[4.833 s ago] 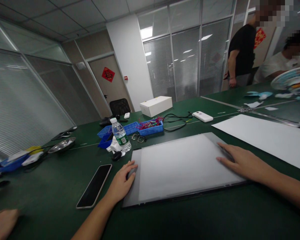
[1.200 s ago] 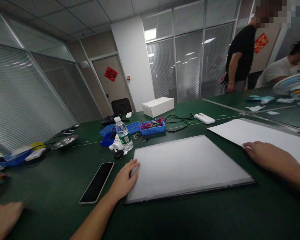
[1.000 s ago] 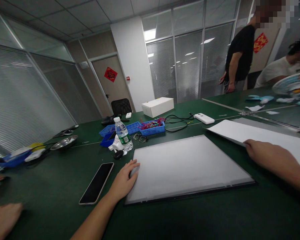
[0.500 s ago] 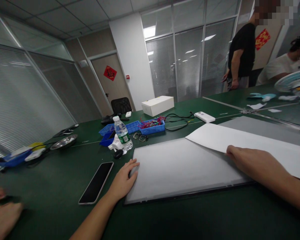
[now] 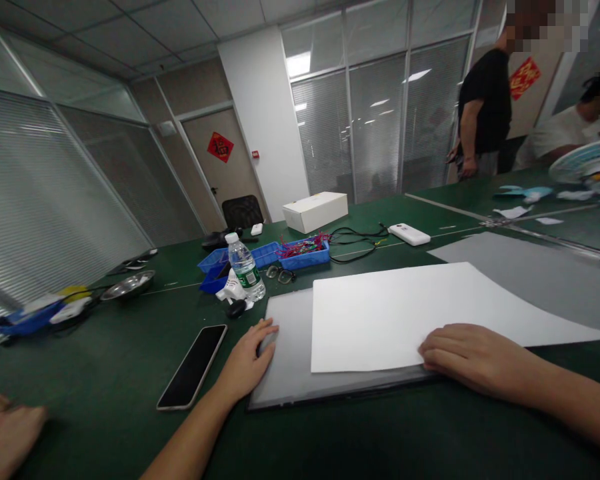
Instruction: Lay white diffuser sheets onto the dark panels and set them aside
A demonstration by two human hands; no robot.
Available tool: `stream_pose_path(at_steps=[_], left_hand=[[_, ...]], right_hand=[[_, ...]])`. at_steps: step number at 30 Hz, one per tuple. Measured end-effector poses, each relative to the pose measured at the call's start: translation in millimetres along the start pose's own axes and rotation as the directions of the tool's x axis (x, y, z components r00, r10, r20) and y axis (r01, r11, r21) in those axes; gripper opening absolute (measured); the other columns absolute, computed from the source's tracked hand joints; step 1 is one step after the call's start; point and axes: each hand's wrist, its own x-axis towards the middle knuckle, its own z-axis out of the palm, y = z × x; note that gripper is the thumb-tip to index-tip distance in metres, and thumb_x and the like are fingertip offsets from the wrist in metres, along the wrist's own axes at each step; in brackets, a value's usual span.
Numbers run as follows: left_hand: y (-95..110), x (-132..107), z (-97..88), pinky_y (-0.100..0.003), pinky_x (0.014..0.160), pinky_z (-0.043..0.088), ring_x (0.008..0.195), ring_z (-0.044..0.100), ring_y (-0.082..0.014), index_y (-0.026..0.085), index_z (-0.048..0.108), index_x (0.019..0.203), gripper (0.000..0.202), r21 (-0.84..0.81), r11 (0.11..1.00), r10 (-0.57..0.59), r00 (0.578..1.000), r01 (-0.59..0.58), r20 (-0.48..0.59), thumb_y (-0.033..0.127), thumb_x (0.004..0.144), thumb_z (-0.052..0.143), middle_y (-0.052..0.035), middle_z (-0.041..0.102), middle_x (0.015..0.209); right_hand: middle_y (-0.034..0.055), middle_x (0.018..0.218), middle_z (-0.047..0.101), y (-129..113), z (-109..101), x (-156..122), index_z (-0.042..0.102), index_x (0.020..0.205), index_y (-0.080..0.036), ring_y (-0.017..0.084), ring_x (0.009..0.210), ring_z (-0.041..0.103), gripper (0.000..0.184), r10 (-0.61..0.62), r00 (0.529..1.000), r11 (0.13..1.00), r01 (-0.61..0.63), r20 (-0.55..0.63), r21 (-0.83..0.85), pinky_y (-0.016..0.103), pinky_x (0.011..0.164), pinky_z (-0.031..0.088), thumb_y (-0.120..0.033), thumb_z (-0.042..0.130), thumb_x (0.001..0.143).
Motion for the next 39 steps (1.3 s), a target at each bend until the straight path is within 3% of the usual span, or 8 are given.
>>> stream_pose_path(at_steps=[4, 7, 9, 11, 14, 17, 28, 39], left_hand=[[-1, 0, 1.1, -0.054, 0.123, 0.032, 0.146, 0.045, -0.0297, 0.023, 0.068, 0.133, 0.045, 0.005, 1.000, -0.001, 1.000, 0.001, 0.003, 0.037, 0.093, 0.052, -0.0077, 0.053, 0.154], [0, 1, 1.8, -0.055, 0.123, 0.031, 0.147, 0.043, -0.0297, 0.023, 0.067, 0.134, 0.046, 0.011, 1.000, -0.010, 1.000, 0.010, 0.015, 0.037, 0.094, 0.052, -0.0078, 0.052, 0.155], [2, 2, 1.8, -0.054, 0.124, 0.030, 0.148, 0.042, -0.0295, 0.023, 0.067, 0.135, 0.046, 0.015, 1.000, -0.012, 1.000, 0.012, 0.023, 0.037, 0.094, 0.051, -0.0076, 0.051, 0.156], [3, 2, 1.6, -0.054, 0.124, 0.031, 0.148, 0.041, -0.0295, 0.023, 0.066, 0.135, 0.047, 0.016, 1.000, -0.014, 1.000, 0.013, 0.027, 0.037, 0.094, 0.051, -0.0076, 0.051, 0.156], [2, 2, 1.2, -0.055, 0.124, 0.030, 0.148, 0.042, -0.0297, 0.022, 0.067, 0.135, 0.047, 0.013, 1.000, -0.015, 1.000, 0.014, 0.027, 0.037, 0.094, 0.051, -0.0079, 0.051, 0.156], [0, 1, 1.0, -0.055, 0.124, 0.030, 0.148, 0.043, -0.0300, 0.022, 0.067, 0.135, 0.046, 0.006, 1.000, -0.009, 1.000, 0.009, 0.023, 0.037, 0.094, 0.051, -0.0081, 0.051, 0.156], [2, -3, -2.2, -0.055, 0.123, 0.032, 0.147, 0.043, -0.0306, 0.024, 0.069, 0.132, 0.044, -0.007, 1.000, -0.019, 1.000, 0.019, -0.004, 0.035, 0.091, 0.055, -0.0067, 0.055, 0.152], [0, -2, -2.1, -0.055, 0.124, 0.031, 0.148, 0.041, -0.0301, 0.023, 0.067, 0.135, 0.045, -0.006, 1.000, -0.020, 1.000, 0.020, 0.018, 0.035, 0.093, 0.053, -0.0068, 0.052, 0.155]], right_hand=[[0.0021, 0.117, 0.072, 2, 0, -1, 0.068, 0.119, -0.025, 0.016, 0.107, 0.067, 0.026, -0.013, 0.998, 0.998, 0.010, 0.059, 0.061, 0.031, 0.095, 0.052, -0.022, 0.054, 0.098], [0.0037, 0.125, 0.070, 24, 1, -15, 0.067, 0.127, -0.028, 0.021, 0.114, 0.066, 0.033, 0.238, 0.968, 0.971, -0.239, 0.080, 0.007, 0.040, 0.101, 0.052, -0.034, 0.055, 0.098], [0.0079, 0.127, 0.068, 43, 2, -27, 0.067, 0.130, -0.024, 0.026, 0.114, 0.065, 0.041, 0.503, 0.860, 0.864, -0.497, 0.090, -0.084, 0.047, 0.100, 0.052, -0.046, 0.048, 0.100], [0.0127, 0.129, 0.067, 61, 4, -40, 0.063, 0.135, -0.019, 0.030, 0.113, 0.065, 0.057, 0.720, 0.684, 0.692, -0.695, 0.117, -0.197, 0.052, 0.099, 0.051, -0.057, 0.039, 0.100], [0.0174, 0.137, 0.062, 84, 7, -62, 0.056, 0.143, -0.014, 0.036, 0.116, 0.062, 0.075, 0.884, 0.442, 0.468, -0.824, 0.153, -0.320, 0.055, 0.098, 0.049, -0.067, 0.031, 0.097], [0.0180, 0.146, 0.055, 96, 12, -79, 0.054, 0.145, -0.013, 0.038, 0.125, 0.057, 0.082, 0.922, 0.336, 0.383, -0.858, 0.191, -0.341, 0.055, 0.101, 0.047, -0.072, 0.027, 0.095], [0.0139, 0.150, 0.051, 86, 25, -71, 0.050, 0.149, -0.017, 0.034, 0.125, 0.057, 0.085, 0.880, 0.428, 0.470, -0.846, 0.204, -0.252, 0.053, 0.103, 0.048, -0.077, 0.030, 0.092], [0.0120, 0.146, 0.054, 82, 21, -63, 0.048, 0.150, -0.021, 0.032, 0.116, 0.062, 0.081, 0.887, 0.403, 0.443, -0.881, 0.227, -0.165, 0.048, 0.095, 0.054, -0.076, 0.032, 0.093]])
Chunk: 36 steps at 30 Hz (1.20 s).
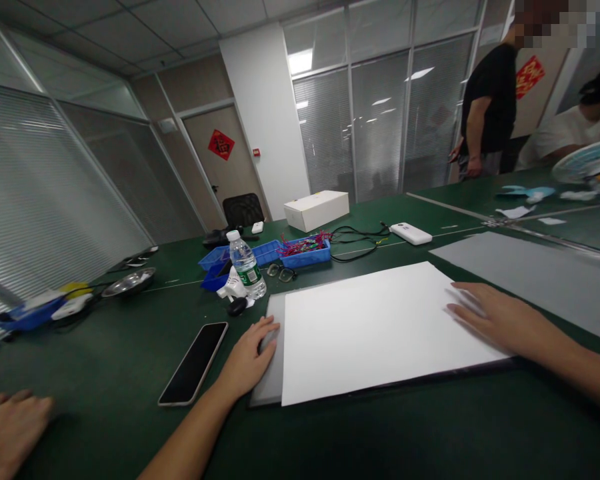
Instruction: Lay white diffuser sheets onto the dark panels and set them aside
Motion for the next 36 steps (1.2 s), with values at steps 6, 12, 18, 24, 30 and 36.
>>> stream_pose_path(at_steps=[6, 12, 18, 24, 30, 36], left_hand=[[-1, 0, -0.2, -0.056, 0.124, 0.029, 0.149, 0.041, -0.0299, 0.023, 0.065, 0.137, 0.046, -0.017, 1.000, 0.017, 1.000, -0.017, 0.011, 0.038, 0.096, 0.050, -0.0073, 0.049, 0.157], [-2, 1, 1.2, -0.054, 0.124, 0.030, 0.149, 0.040, -0.0289, 0.023, 0.064, 0.138, 0.046, -0.008, 1.000, 0.022, 1.000, -0.022, 0.011, 0.039, 0.098, 0.048, -0.0072, 0.049, 0.157], [-3, 1, 2.0, -0.053, 0.124, 0.030, 0.148, 0.041, -0.0288, 0.022, 0.065, 0.137, 0.046, -0.003, 0.999, 0.034, 0.999, -0.034, 0.008, 0.039, 0.097, 0.049, -0.0083, 0.052, 0.155], [-2, 1, 1.3, -0.053, 0.124, 0.030, 0.148, 0.042, -0.0287, 0.022, 0.065, 0.136, 0.046, -0.003, 1.000, 0.030, 1.000, -0.030, 0.005, 0.039, 0.096, 0.049, -0.0081, 0.051, 0.155], [0, 0, 0.9, -0.054, 0.124, 0.031, 0.147, 0.043, -0.0300, 0.022, 0.067, 0.134, 0.045, -0.028, 1.000, 0.013, 1.000, -0.013, -0.006, 0.039, 0.095, 0.051, -0.0085, 0.053, 0.154], [-2, 1, 1.0, -0.053, 0.124, 0.031, 0.147, 0.043, -0.0293, 0.021, 0.066, 0.135, 0.046, -0.018, 0.999, 0.027, 1.000, -0.027, -0.003, 0.038, 0.095, 0.050, -0.0087, 0.053, 0.154]], right_hand=[[0.0140, 0.147, 0.053, -11, -11, -6, 0.046, 0.151, -0.020, 0.032, 0.114, 0.064, 0.078, -0.051, 0.999, 0.997, 0.050, 0.018, 0.067, 0.046, 0.094, 0.054, -0.073, 0.033, 0.095], [0.0129, 0.149, 0.052, -14, -12, -9, 0.045, 0.152, -0.021, 0.033, 0.120, 0.061, 0.076, -0.097, 0.995, 0.993, 0.095, 0.026, 0.067, 0.046, 0.099, 0.052, -0.071, 0.033, 0.095], [0.0138, 0.148, 0.052, -9, -7, -5, 0.044, 0.153, -0.020, 0.032, 0.119, 0.061, 0.079, -0.014, 0.998, 0.999, 0.012, 0.054, 0.038, 0.046, 0.097, 0.053, -0.072, 0.032, 0.095], [0.0115, 0.148, 0.053, -9, -7, -5, 0.047, 0.151, -0.022, 0.032, 0.117, 0.062, 0.077, -0.040, 0.998, 0.996, 0.037, 0.039, 0.078, 0.046, 0.096, 0.054, -0.073, 0.035, 0.094], [0.0115, 0.149, 0.053, -11, -9, -8, 0.045, 0.152, -0.024, 0.033, 0.118, 0.062, 0.076, -0.051, 0.998, 0.994, 0.046, 0.045, 0.102, 0.048, 0.097, 0.053, -0.072, 0.036, 0.094], [0.0092, 0.148, 0.054, -12, -10, -7, 0.048, 0.150, -0.025, 0.030, 0.119, 0.062, 0.071, -0.087, 0.996, 0.991, 0.084, 0.023, 0.108, 0.047, 0.100, 0.052, -0.070, 0.037, 0.095]])
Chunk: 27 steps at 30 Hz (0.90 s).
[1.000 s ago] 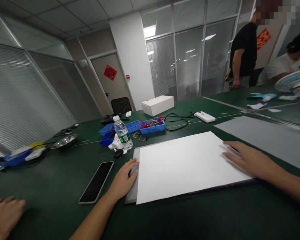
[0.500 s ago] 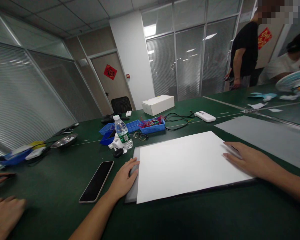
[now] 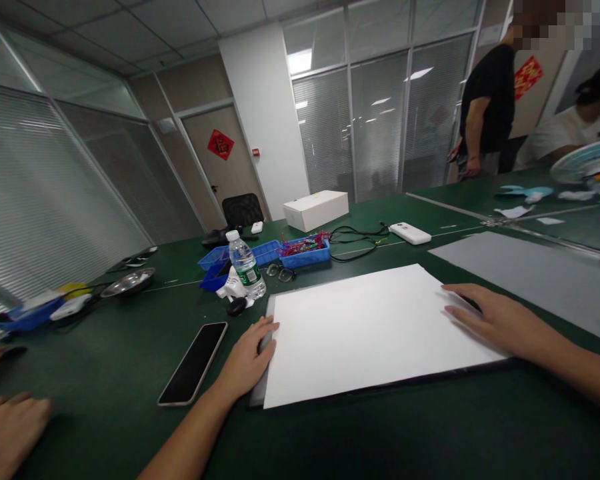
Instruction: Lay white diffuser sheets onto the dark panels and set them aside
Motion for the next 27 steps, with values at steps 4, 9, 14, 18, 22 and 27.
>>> stream_pose_path(at_steps=[4, 9, 14, 18, 22, 27], left_hand=[[-3, 0, 1.1, -0.053, 0.124, 0.030, 0.148, 0.042, -0.0293, 0.020, 0.065, 0.136, 0.047, 0.001, 1.000, -0.006, 1.000, 0.006, 0.001, 0.039, 0.096, 0.049, -0.0094, 0.051, 0.155], [-4, 0, 2.9, -0.055, 0.124, 0.030, 0.148, 0.043, -0.0300, 0.020, 0.066, 0.135, 0.047, -0.006, 1.000, -0.003, 1.000, 0.002, -0.015, 0.039, 0.094, 0.052, -0.0098, 0.052, 0.155], [-4, 0, 2.7, -0.055, 0.123, 0.031, 0.147, 0.044, -0.0306, 0.021, 0.067, 0.134, 0.047, -0.014, 1.000, 0.002, 1.000, -0.002, -0.018, 0.040, 0.094, 0.052, -0.0098, 0.053, 0.154], [-8, 0, 3.5, -0.054, 0.124, 0.030, 0.147, 0.043, -0.0298, 0.022, 0.066, 0.135, 0.046, -0.011, 1.000, 0.013, 1.000, -0.013, -0.015, 0.039, 0.095, 0.051, -0.0090, 0.052, 0.155], [-9, 0, 4.6, -0.053, 0.124, 0.030, 0.148, 0.042, -0.0293, 0.022, 0.066, 0.136, 0.046, 0.005, 1.000, 0.002, 1.000, -0.002, -0.006, 0.039, 0.096, 0.050, -0.0082, 0.051, 0.156], [-7, -1, 4.3, -0.053, 0.124, 0.031, 0.148, 0.042, -0.0297, 0.022, 0.066, 0.136, 0.046, 0.011, 1.000, 0.005, 1.000, -0.005, -0.005, 0.039, 0.096, 0.051, -0.0078, 0.051, 0.156]], right_hand=[[0.0085, 0.150, 0.052, -1, 0, 0, 0.048, 0.150, -0.026, 0.031, 0.125, 0.059, 0.069, -0.050, 0.999, 0.999, 0.050, 0.020, 0.021, 0.050, 0.105, 0.049, -0.068, 0.039, 0.095], [0.0085, 0.151, 0.052, -7, -3, -2, 0.049, 0.150, -0.025, 0.031, 0.128, 0.057, 0.068, -0.125, 0.992, 0.992, 0.124, 0.035, 0.026, 0.046, 0.107, 0.049, -0.065, 0.041, 0.096], [0.0092, 0.152, 0.050, -11, -7, -5, 0.049, 0.150, -0.025, 0.032, 0.131, 0.055, 0.066, -0.180, 0.982, 0.983, 0.178, 0.052, 0.040, 0.047, 0.108, 0.048, -0.062, 0.042, 0.096], [0.0083, 0.152, 0.050, -10, -7, -6, 0.049, 0.151, -0.027, 0.032, 0.130, 0.055, 0.065, -0.174, 0.983, 0.984, 0.171, 0.062, 0.052, 0.049, 0.108, 0.048, -0.063, 0.043, 0.096], [0.0087, 0.153, 0.049, -8, -6, -4, 0.048, 0.151, -0.026, 0.032, 0.131, 0.055, 0.066, -0.170, 0.983, 0.985, 0.168, 0.065, 0.044, 0.047, 0.107, 0.049, -0.063, 0.043, 0.096], [0.0074, 0.151, 0.052, -4, -5, -4, 0.050, 0.151, -0.027, 0.030, 0.128, 0.057, 0.065, -0.161, 0.982, 0.987, 0.161, 0.097, 0.008, 0.049, 0.106, 0.050, -0.063, 0.042, 0.097]])
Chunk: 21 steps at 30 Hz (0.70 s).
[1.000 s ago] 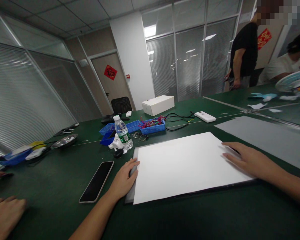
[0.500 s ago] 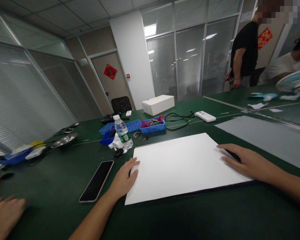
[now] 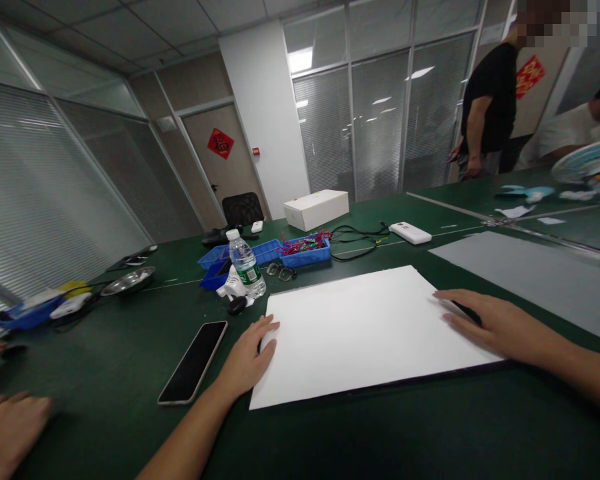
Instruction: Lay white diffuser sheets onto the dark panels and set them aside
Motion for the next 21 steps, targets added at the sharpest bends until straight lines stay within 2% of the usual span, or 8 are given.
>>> stream_pose_path(at_steps=[6, 9, 12, 14, 16, 19, 21], left_hand=[[-1, 0, 0.3, -0.054, 0.123, 0.031, 0.148, 0.042, -0.0304, 0.023, 0.066, 0.135, 0.045, -0.009, 1.000, -0.001, 1.000, 0.001, -0.001, 0.039, 0.096, 0.052, -0.0078, 0.051, 0.156], [-2, 0, 0.9, -0.054, 0.124, 0.029, 0.149, 0.041, -0.0301, 0.023, 0.066, 0.136, 0.046, -0.009, 1.000, 0.007, 1.000, -0.007, 0.005, 0.039, 0.096, 0.051, -0.0078, 0.050, 0.156], [-2, 0, 0.3, -0.054, 0.124, 0.030, 0.149, 0.041, -0.0303, 0.021, 0.066, 0.135, 0.046, -0.006, 1.000, 0.009, 1.000, -0.008, 0.006, 0.039, 0.096, 0.051, -0.0091, 0.051, 0.156], [-2, -1, -0.7, -0.054, 0.124, 0.030, 0.148, 0.041, -0.0306, 0.020, 0.067, 0.134, 0.046, -0.003, 1.000, 0.011, 1.000, -0.011, 0.003, 0.039, 0.095, 0.051, -0.0095, 0.052, 0.155], [-1, -1, -2.0, -0.054, 0.124, 0.030, 0.149, 0.041, -0.0307, 0.020, 0.066, 0.135, 0.047, 0.006, 1.000, 0.014, 1.000, -0.014, 0.009, 0.039, 0.095, 0.051, -0.0093, 0.052, 0.155], [-1, -3, -3.8, -0.055, 0.124, 0.029, 0.150, 0.039, -0.0307, 0.020, 0.065, 0.137, 0.048, 0.026, 1.000, 0.014, 1.000, -0.014, 0.021, 0.039, 0.096, 0.048, -0.0094, 0.051, 0.156], [0, -4, -5.0, -0.055, 0.124, 0.029, 0.150, 0.039, -0.0305, 0.020, 0.064, 0.138, 0.048, 0.033, 0.999, 0.015, 1.000, -0.015, 0.028, 0.039, 0.097, 0.047, -0.0093, 0.050, 0.156]], right_hand=[[0.0087, 0.140, 0.062, -5, -1, 1, 0.065, 0.137, -0.022, 0.031, 0.127, 0.058, 0.059, -0.051, 0.998, 0.996, 0.049, -0.028, -0.068, 0.053, 0.109, 0.045, -0.059, 0.040, 0.099], [0.0111, 0.140, 0.061, 2, -5, 4, 0.065, 0.137, -0.020, 0.032, 0.126, 0.058, 0.061, 0.017, 0.992, 0.990, -0.034, -0.124, -0.135, 0.053, 0.106, 0.047, -0.059, 0.038, 0.099], [0.0111, 0.143, 0.058, 26, -8, 9, 0.063, 0.138, -0.020, 0.033, 0.129, 0.055, 0.062, 0.077, 0.967, 0.961, -0.137, -0.242, -0.239, 0.052, 0.109, 0.045, -0.059, 0.036, 0.098], [0.0141, 0.144, 0.056, 48, -8, 11, 0.059, 0.141, -0.018, 0.034, 0.128, 0.054, 0.067, 0.144, 0.941, 0.926, -0.238, -0.305, -0.295, 0.053, 0.109, 0.045, -0.061, 0.036, 0.096], [0.0198, 0.143, 0.054, 68, -5, 11, 0.054, 0.145, -0.015, 0.039, 0.127, 0.053, 0.078, 0.282, 0.903, 0.871, -0.383, -0.326, -0.308, 0.058, 0.103, 0.048, -0.069, 0.034, 0.093], [0.0244, 0.141, 0.054, 93, 1, 10, 0.054, 0.143, -0.015, 0.043, 0.123, 0.055, 0.092, 0.481, 0.843, 0.809, -0.532, -0.239, -0.250, 0.063, 0.096, 0.049, -0.082, 0.027, 0.087], [0.0229, 0.142, 0.054, 103, 6, 10, 0.056, 0.142, -0.018, 0.042, 0.120, 0.057, 0.092, 0.515, 0.840, 0.810, -0.543, -0.174, -0.223, 0.062, 0.094, 0.050, -0.084, 0.024, 0.087]])
